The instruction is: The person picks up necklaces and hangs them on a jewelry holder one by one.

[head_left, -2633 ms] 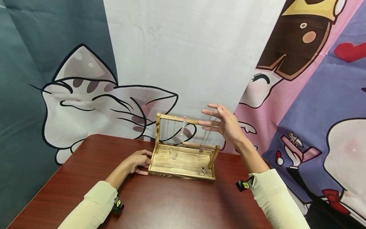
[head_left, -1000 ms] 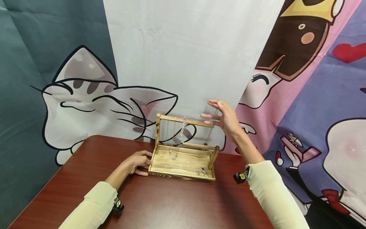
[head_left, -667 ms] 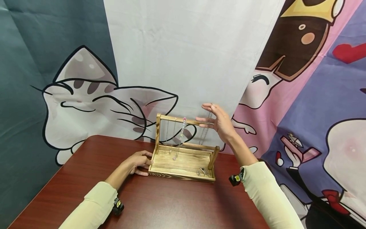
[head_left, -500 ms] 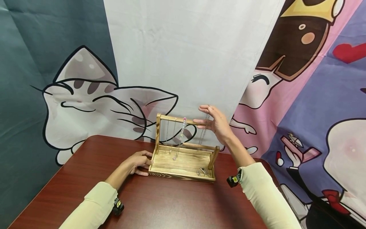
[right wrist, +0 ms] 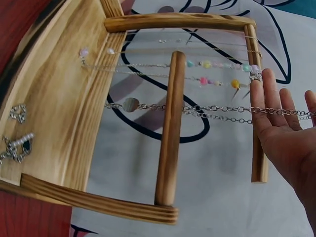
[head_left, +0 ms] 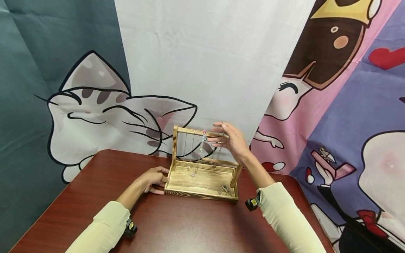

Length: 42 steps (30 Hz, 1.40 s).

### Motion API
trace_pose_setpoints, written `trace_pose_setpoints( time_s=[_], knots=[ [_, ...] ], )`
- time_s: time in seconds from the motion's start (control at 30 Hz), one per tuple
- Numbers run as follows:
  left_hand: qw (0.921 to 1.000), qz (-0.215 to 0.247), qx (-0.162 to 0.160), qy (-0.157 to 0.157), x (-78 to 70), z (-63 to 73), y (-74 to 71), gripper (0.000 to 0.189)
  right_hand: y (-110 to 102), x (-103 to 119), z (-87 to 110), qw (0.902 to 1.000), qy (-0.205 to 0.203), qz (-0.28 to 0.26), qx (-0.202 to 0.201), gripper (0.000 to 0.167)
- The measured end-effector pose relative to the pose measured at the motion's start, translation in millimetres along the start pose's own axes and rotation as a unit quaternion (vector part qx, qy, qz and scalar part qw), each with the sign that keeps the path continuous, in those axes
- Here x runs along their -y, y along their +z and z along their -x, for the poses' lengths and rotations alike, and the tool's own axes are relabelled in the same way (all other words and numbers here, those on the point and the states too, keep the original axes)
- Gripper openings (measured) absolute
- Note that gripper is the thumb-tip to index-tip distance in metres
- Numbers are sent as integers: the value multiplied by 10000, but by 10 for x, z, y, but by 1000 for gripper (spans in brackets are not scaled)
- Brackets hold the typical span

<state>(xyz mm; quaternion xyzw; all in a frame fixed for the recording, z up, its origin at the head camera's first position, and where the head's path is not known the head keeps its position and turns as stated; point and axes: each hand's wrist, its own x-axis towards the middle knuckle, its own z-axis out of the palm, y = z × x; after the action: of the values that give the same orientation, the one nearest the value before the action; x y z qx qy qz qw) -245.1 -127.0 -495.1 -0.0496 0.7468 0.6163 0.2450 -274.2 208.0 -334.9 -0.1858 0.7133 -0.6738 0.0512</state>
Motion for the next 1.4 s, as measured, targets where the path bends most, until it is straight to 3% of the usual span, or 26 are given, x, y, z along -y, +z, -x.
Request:
trace_pose_setpoints(
  time_s=[0.43,1.1,1.4],
  knots=[
    [10000,-2,-17,1,12,-9,0,53,143,-176,6,10000,-6,-93,9,52],
    [10000,9,4,46,19,0,-6,54,196,-488,104,9932,29,1063,-472,35],
    [10000,-2,9,34,17,-11,-11,54,163,-548,169,9720,257,2200,-788,40]
  ],
)
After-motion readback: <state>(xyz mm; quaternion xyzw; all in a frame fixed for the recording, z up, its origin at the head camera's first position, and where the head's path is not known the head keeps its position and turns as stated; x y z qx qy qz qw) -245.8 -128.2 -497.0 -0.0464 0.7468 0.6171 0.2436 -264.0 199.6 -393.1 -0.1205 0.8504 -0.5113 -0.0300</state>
